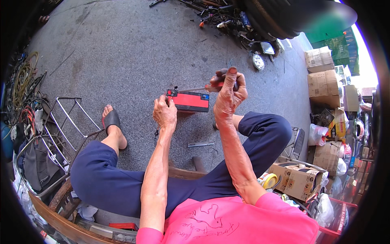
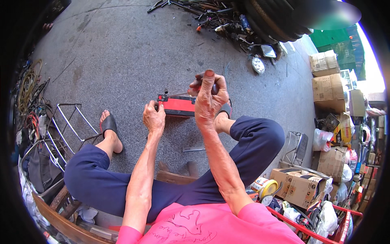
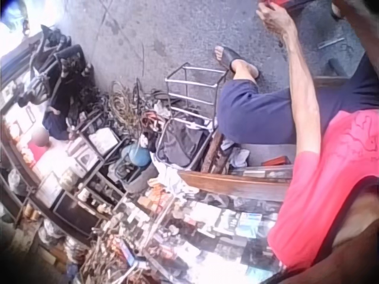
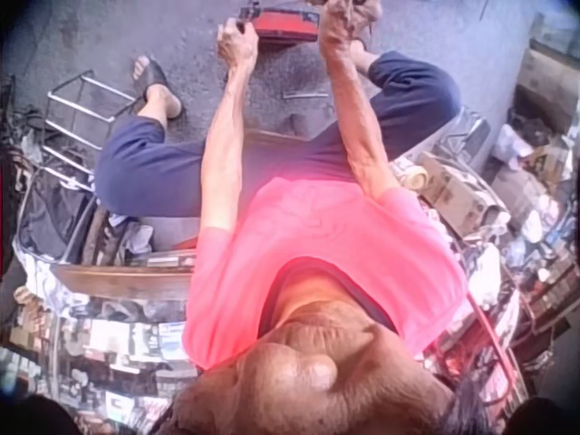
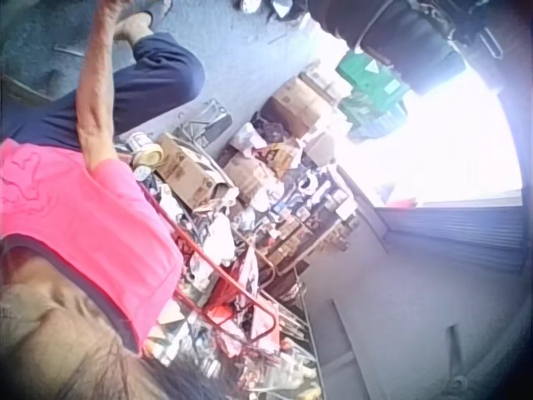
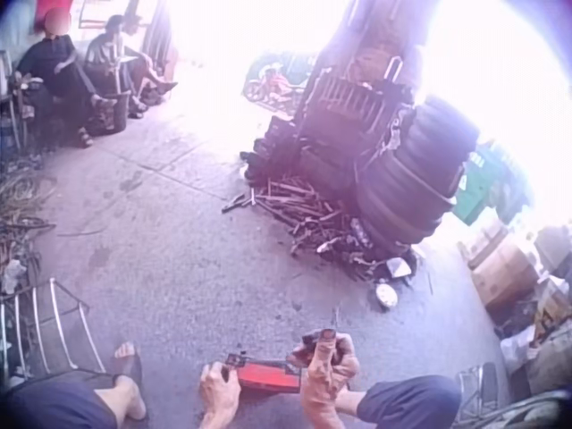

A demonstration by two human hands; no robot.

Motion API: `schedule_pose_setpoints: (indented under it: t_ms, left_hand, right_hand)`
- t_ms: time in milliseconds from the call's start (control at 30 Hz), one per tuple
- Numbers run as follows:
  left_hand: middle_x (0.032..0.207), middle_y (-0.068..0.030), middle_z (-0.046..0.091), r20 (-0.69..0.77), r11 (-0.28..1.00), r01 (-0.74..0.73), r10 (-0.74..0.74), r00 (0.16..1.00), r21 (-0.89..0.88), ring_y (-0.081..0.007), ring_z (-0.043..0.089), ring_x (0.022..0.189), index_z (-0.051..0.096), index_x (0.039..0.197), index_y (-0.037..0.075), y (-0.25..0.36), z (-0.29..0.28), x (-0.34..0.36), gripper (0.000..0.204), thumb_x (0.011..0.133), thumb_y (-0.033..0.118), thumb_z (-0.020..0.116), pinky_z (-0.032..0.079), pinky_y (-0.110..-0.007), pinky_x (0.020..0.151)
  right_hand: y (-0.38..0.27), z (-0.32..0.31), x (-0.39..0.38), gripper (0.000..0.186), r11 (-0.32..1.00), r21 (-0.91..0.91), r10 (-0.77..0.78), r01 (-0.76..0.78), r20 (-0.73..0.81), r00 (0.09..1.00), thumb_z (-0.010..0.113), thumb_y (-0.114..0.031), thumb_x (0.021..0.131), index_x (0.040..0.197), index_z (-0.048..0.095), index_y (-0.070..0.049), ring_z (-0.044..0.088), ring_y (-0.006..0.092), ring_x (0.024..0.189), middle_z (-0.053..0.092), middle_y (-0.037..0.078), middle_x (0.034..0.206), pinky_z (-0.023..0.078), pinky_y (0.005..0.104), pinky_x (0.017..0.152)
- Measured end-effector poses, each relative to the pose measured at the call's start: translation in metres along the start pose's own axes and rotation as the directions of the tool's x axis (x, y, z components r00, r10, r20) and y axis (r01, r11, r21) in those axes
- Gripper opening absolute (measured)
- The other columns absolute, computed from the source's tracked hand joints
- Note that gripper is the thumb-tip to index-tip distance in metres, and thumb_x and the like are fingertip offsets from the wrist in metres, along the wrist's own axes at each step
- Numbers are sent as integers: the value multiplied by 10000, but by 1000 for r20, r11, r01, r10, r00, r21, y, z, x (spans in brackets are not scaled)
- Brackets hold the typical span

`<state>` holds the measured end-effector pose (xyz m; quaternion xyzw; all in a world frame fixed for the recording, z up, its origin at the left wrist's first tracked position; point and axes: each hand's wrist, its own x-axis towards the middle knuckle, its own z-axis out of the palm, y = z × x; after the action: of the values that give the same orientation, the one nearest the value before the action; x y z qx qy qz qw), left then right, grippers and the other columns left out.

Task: The person sits on the floor in a cluttered workshop and uses a screwdriver to manipulate a small black electronic component. They repeatedly insert and remove the screwdriver from the component while holding it in their other hand.

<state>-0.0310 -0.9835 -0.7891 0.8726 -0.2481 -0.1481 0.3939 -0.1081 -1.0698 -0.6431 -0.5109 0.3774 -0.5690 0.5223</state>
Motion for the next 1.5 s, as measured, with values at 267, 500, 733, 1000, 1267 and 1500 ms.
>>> schedule_pose_setpoints:
  t_ms: [267,500,733,1000,1267,1500]
  left_hand:
    - [812,-115,577,-11,1000,18,-18,1000,-7,-318,591,719,605,821,88,-3,3,1,105,757,165,637,467,-429,608]
    - [789,-111,586,-19,1000,23,-23,1000,-19,-309,597,719,608,802,86,-2,3,2,98,746,157,646,470,-427,609]
    - [752,-110,591,-53,1000,21,-22,998,-17,-303,597,700,607,780,73,-4,5,3,109,729,149,665,466,-422,613]
    - [835,-101,575,-63,994,-88,92,994,68,-305,598,699,645,897,121,3,1,-2,145,758,162,638,479,-423,612]
    - [828,-86,544,-7,906,-361,372,928,223,-274,604,661,657,982,157,-7,7,-3,241,758,79,609,491,-386,568]
    - [815,-86,545,-26,910,-349,364,931,225,-273,603,672,661,961,144,-3,7,-3,247,751,35,590,489,-379,566]
  right_hand:
    - [18,11,2,332,998,-64,-27,30,56,998,579,-361,857,792,508,-44,610,119,587,596,85,741,544,274,477]
    - [22,16,1,329,999,-36,8,-7,33,999,610,-348,840,775,512,-41,592,101,561,593,68,723,485,222,452]
    - [26,16,3,364,995,-100,-1,8,75,997,575,-393,853,778,500,-45,608,112,577,596,67,700,537,259,486]
    - [24,14,2,329,999,-12,38,-38,2,999,618,-341,838,759,504,-42,591,101,556,593,67,712,489,222,444]
    - [27,9,5,332,999,-31,39,-39,1,999,615,-344,840,762,502,-42,596,105,561,593,67,712,498,218,450]
    - [26,7,5,336,998,-6,59,-60,-16,998,613,-349,840,764,495,-43,595,105,561,589,69,712,505,224,453]
